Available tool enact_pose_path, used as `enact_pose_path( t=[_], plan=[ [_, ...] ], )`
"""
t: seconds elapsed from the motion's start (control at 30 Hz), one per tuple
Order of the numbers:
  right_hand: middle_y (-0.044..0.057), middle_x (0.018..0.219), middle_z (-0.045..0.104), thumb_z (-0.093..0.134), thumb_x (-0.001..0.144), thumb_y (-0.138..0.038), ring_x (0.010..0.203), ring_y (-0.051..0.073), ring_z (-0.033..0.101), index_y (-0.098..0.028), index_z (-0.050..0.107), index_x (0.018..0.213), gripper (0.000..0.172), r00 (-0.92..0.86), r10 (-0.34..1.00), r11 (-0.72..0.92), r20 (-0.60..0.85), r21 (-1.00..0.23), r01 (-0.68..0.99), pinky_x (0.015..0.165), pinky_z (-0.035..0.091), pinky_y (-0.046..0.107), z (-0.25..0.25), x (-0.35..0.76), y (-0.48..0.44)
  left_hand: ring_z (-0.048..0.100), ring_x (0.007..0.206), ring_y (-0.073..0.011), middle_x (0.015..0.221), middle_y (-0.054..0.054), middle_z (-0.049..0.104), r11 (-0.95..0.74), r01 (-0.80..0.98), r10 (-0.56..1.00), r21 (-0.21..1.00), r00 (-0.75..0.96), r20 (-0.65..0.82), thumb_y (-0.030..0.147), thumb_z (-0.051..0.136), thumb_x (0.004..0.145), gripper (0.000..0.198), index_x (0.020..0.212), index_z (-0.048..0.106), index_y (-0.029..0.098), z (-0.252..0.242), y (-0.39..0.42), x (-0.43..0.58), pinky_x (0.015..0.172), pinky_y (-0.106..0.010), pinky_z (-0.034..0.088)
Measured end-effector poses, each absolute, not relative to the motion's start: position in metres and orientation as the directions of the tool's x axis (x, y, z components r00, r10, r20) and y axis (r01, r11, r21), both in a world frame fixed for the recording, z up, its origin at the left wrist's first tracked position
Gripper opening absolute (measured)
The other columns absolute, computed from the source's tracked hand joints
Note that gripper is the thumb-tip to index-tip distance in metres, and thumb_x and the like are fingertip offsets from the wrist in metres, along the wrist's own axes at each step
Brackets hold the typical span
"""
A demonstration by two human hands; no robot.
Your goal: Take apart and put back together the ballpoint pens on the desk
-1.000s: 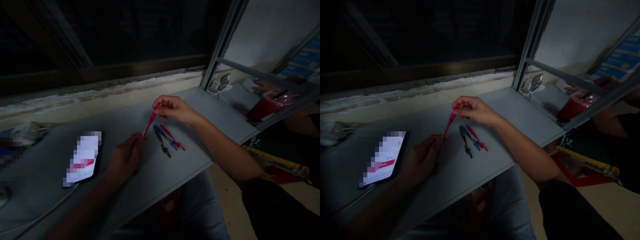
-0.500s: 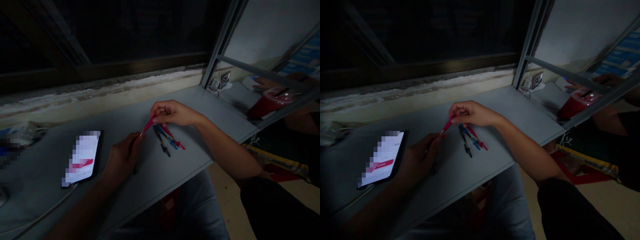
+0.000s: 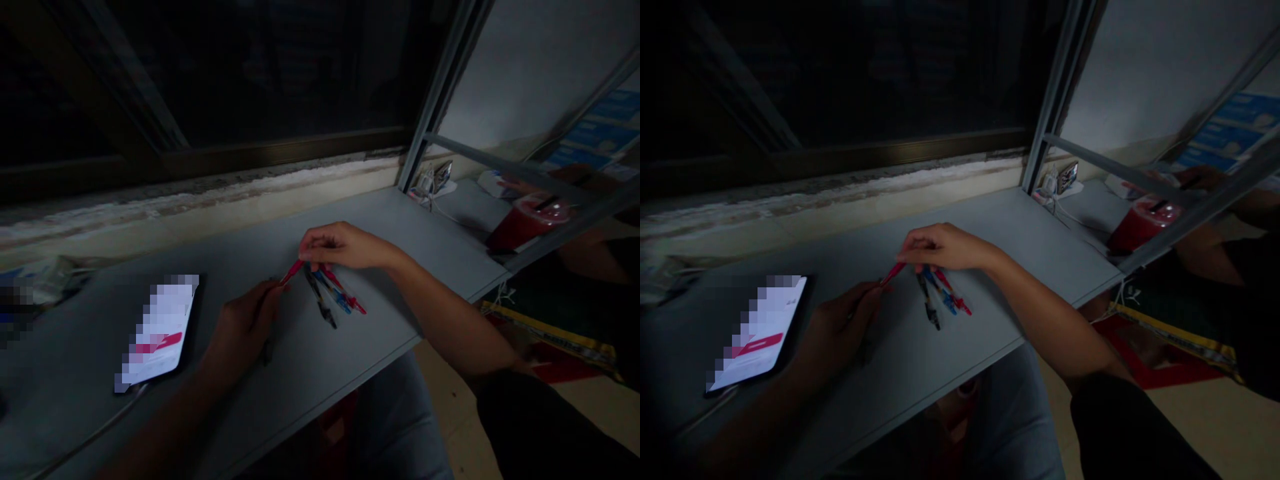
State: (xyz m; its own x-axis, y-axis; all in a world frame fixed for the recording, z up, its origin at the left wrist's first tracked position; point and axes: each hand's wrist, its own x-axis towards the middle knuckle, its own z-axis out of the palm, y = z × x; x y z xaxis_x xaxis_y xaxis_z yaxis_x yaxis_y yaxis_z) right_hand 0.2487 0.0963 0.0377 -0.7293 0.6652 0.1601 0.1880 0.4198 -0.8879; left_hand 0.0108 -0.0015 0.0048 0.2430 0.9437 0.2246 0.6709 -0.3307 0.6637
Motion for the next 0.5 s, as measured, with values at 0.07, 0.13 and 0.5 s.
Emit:
enact_pose_path(
  t=[0.07, 0.13, 0.5],
  plan=[
    [0.001, 0.075, 0.069, 0.061, 0.098, -0.047, 0.060, 0.010, 0.057, -0.015, 0.064, 0.093, 0.032, -0.778, 0.613, 0.444, 0.139, -0.875, 0.193, 0.060, 0.043, 0.023, 0.037, 0.248, 0.096, 0.057, 0.048, -0.0126, 0.060, 0.003, 0.062, -0.333, 0.674, 0.943, 0.660, 0.252, 0.218, 0.042, 0.045, 0.104, 0.036, 0.096, 0.071, 0.019, 0.003, -0.001, 0.009, 0.048, -0.024, 0.041],
    [-0.002, 0.063, 0.063, 0.057, 0.100, -0.050, 0.056, 0.010, 0.054, -0.016, 0.060, 0.081, 0.039, -0.768, 0.628, 0.465, 0.124, -0.852, 0.242, 0.059, 0.042, 0.023, 0.036, 0.245, 0.095, 0.059, 0.049, -0.0131, 0.062, 0.003, 0.065, -0.344, 0.688, 0.939, 0.639, 0.265, 0.221, 0.043, 0.046, 0.104, 0.037, 0.095, 0.072, 0.019, 0.000, 0.000, 0.008, 0.050, -0.024, 0.043],
    [-0.009, 0.038, 0.039, 0.065, 0.091, -0.063, 0.037, 0.005, 0.034, -0.017, 0.053, 0.058, 0.057, -0.638, 0.770, 0.209, -0.027, -0.933, 0.292, 0.046, 0.029, 0.023, 0.030, 0.237, 0.095, 0.068, 0.071, -0.0234, 0.078, -0.006, 0.074, -0.490, 0.802, 0.831, 0.343, 0.311, 0.461, 0.043, 0.049, 0.104, 0.038, 0.122, 0.073, 0.018, -0.002, -0.010, 0.008, 0.075, -0.035, 0.054]
  ],
)
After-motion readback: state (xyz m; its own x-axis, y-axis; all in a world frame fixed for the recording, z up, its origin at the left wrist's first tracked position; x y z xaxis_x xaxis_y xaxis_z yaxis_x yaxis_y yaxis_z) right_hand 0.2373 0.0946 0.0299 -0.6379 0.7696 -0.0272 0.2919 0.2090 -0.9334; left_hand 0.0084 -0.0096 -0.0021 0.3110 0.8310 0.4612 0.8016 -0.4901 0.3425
